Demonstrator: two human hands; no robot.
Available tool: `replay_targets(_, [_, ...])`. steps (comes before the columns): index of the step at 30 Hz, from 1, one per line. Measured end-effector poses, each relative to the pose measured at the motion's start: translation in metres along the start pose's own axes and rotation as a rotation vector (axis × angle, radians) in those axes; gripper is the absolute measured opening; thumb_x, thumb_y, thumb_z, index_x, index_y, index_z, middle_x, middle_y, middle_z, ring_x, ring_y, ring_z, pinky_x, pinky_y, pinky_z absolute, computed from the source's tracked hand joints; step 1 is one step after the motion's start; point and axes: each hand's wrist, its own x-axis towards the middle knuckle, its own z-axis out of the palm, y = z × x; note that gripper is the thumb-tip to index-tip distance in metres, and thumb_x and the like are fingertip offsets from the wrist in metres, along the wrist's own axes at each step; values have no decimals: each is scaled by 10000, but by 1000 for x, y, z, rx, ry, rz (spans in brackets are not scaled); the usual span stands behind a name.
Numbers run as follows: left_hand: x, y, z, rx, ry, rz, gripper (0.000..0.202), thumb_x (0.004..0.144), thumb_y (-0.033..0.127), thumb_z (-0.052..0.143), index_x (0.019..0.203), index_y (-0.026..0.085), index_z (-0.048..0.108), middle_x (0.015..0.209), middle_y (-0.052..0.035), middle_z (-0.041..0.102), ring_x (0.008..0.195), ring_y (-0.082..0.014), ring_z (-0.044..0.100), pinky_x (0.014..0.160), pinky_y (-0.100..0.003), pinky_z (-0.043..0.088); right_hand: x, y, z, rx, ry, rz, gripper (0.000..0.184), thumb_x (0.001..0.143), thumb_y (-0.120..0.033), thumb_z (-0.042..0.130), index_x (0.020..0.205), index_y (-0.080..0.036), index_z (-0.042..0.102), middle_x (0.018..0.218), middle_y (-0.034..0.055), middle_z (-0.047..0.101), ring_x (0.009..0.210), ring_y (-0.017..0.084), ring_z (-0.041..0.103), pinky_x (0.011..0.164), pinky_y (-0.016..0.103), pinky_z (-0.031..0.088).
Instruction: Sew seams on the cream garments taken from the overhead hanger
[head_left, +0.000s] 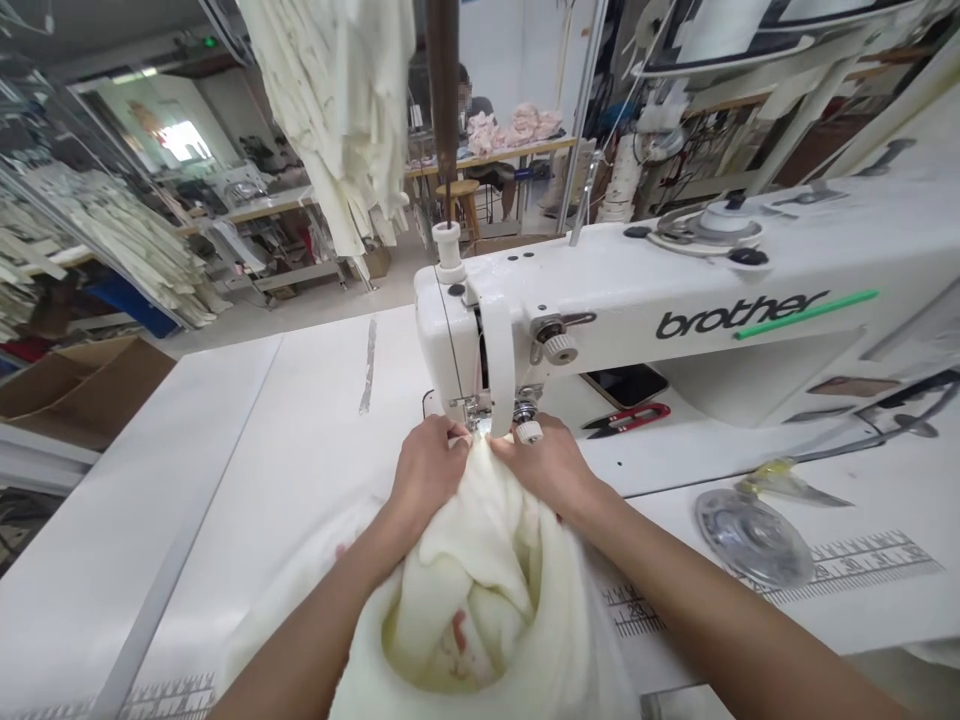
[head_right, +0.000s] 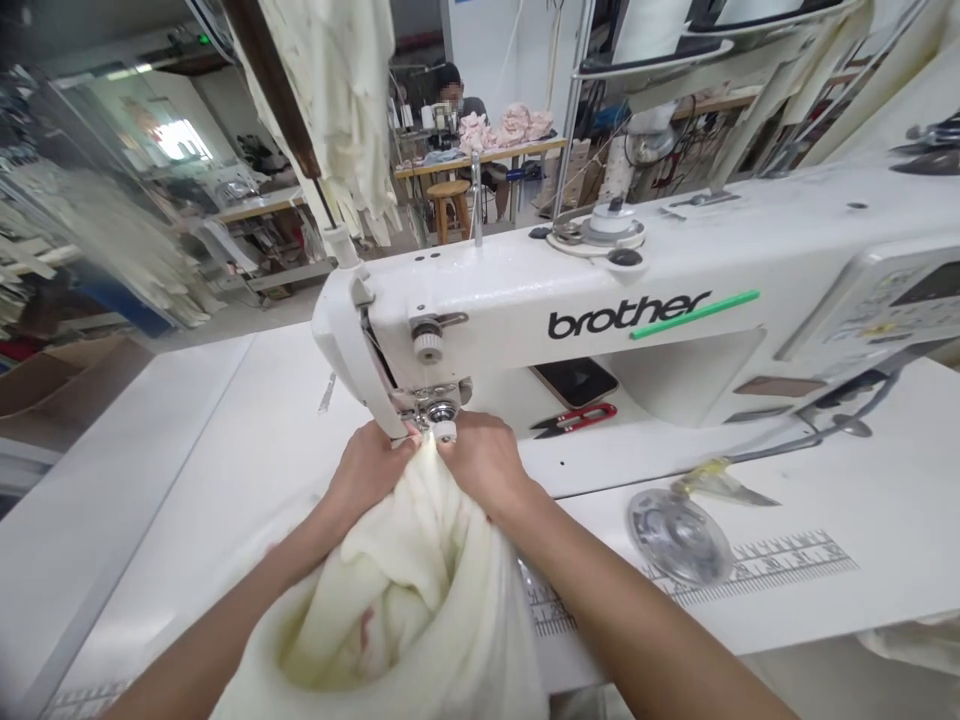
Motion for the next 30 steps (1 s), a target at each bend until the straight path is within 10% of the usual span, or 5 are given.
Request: replay_targets(30, [10,-4,7,40,84,-8,194,785,238,459,937,165,555,900,-88,653,826,-241,599,675,-303,408,11,9,24,-72,132,-18,115,786,-223,520,702,-169,578,707,31,630,654,170,561,535,232,318])
